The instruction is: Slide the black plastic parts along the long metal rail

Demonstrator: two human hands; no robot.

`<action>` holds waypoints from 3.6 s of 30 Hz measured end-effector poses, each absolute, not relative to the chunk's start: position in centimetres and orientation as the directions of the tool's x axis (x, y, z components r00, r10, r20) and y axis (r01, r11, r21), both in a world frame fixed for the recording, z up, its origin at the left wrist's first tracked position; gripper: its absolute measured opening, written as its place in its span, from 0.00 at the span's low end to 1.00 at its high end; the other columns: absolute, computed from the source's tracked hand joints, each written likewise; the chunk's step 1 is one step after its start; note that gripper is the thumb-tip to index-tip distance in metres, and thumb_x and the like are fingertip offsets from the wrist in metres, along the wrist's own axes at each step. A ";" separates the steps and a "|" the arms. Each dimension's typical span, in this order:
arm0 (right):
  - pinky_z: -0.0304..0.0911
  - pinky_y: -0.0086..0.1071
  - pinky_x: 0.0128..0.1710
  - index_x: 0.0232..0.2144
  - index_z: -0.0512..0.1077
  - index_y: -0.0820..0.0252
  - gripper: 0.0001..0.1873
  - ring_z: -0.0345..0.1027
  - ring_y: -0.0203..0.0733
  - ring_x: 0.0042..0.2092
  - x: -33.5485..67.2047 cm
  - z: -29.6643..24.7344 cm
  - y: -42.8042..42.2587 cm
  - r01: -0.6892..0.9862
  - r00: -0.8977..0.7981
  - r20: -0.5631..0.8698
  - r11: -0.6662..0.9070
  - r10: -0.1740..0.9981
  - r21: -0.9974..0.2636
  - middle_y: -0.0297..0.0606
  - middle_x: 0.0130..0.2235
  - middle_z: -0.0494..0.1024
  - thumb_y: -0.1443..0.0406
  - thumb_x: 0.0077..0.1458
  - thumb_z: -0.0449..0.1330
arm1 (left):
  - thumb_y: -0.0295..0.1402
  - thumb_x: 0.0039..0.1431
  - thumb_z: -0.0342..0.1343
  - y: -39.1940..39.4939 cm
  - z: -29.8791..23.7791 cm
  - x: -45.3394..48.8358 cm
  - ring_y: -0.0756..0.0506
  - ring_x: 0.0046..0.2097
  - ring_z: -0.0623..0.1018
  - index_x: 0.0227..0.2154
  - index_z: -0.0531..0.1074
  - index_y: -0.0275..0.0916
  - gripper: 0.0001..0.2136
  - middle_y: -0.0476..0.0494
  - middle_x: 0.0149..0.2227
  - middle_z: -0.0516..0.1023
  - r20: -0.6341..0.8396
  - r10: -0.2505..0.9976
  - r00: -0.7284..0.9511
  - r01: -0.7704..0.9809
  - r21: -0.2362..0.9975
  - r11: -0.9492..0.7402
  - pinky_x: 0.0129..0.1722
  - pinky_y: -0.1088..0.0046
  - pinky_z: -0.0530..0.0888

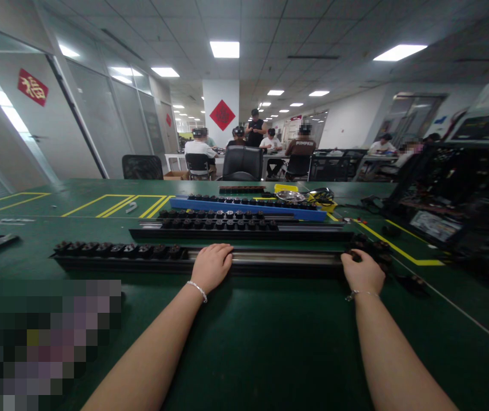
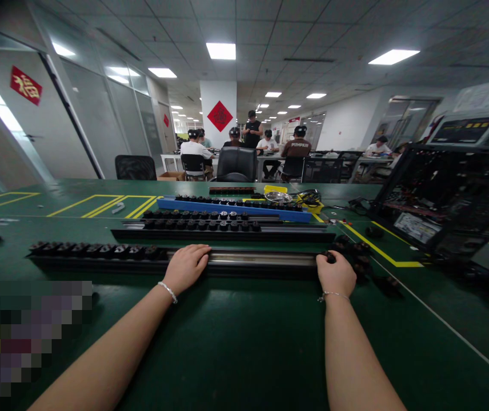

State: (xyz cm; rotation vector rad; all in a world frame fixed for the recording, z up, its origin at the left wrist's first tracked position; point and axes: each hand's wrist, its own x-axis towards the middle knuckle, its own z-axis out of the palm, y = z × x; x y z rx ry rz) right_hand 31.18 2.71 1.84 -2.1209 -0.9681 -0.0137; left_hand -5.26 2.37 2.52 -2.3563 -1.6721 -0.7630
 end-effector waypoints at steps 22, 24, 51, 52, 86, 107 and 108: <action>0.61 0.41 0.43 0.41 0.74 0.62 0.23 0.67 0.49 0.38 34.0 0.7 3.5 0.683 0.658 0.349 -0.334 0.668 -0.649 0.45 0.37 0.76 0.58 0.43 0.55 | 0.35 0.61 0.45 2.6 2.2 -5.4 0.44 0.50 0.74 0.45 0.73 0.43 0.15 0.46 0.49 0.76 0.486 0.837 0.251 0.914 0.166 -0.371 0.51 0.62 0.68; 0.61 0.41 0.44 0.42 0.73 0.62 0.23 0.67 0.49 0.38 34.2 0.6 3.5 0.687 0.659 0.349 -0.345 0.666 -0.639 0.45 0.37 0.75 0.58 0.44 0.54 | 0.35 0.62 0.44 2.5 2.2 -5.4 0.44 0.50 0.74 0.45 0.73 0.43 0.15 0.46 0.49 0.76 0.483 0.839 0.251 0.914 0.167 -0.370 0.51 0.63 0.67; 0.58 0.37 0.46 0.44 0.72 0.61 0.23 0.65 0.49 0.42 36.3 1.4 3.6 0.636 0.700 0.273 -0.403 0.660 -0.658 0.46 0.42 0.74 0.58 0.46 0.54 | 0.35 0.61 0.44 2.7 2.3 -5.3 0.44 0.50 0.74 0.45 0.74 0.44 0.15 0.46 0.48 0.76 0.479 0.843 0.247 0.916 0.167 -0.364 0.52 0.63 0.68; 0.58 0.38 0.45 0.44 0.71 0.61 0.23 0.65 0.50 0.42 36.5 1.4 3.6 0.627 0.711 0.266 -0.415 0.651 -0.659 0.47 0.42 0.73 0.58 0.46 0.53 | 0.35 0.61 0.45 2.7 2.3 -5.3 0.44 0.50 0.74 0.45 0.74 0.45 0.15 0.47 0.48 0.77 0.481 0.842 0.245 0.917 0.167 -0.362 0.51 0.63 0.68; 0.55 0.38 0.33 0.49 0.71 0.66 0.25 0.65 0.47 0.35 43.6 -0.6 5.6 0.755 0.625 0.287 -0.467 0.726 -0.460 0.54 0.42 0.74 0.63 0.49 0.52 | 0.35 0.61 0.44 2.7 4.6 -6.5 0.44 0.46 0.73 0.40 0.75 0.40 0.15 0.44 0.43 0.77 0.413 0.875 0.252 0.948 0.077 -0.309 0.50 0.67 0.67; 0.58 0.39 0.53 0.46 0.72 0.61 0.19 0.64 0.44 0.52 25.4 1.4 2.7 0.916 -0.279 0.686 0.401 0.672 -0.020 0.42 0.50 0.74 0.66 0.55 0.48 | 0.47 0.51 0.51 2.4 8.0 -14.7 0.34 0.45 0.76 0.45 0.68 0.34 0.24 0.30 0.44 0.77 -0.037 0.939 -0.341 0.939 0.028 0.342 0.39 0.63 0.71; 0.58 0.39 0.53 0.46 0.72 0.61 0.19 0.64 0.45 0.53 24.5 1.0 2.8 0.921 -0.271 0.668 0.388 0.693 -0.029 0.42 0.51 0.73 0.65 0.56 0.48 | 0.47 0.52 0.50 2.4 7.9 -14.7 0.34 0.45 0.77 0.45 0.68 0.34 0.23 0.29 0.43 0.77 -0.031 0.936 -0.350 0.936 0.032 0.350 0.39 0.63 0.71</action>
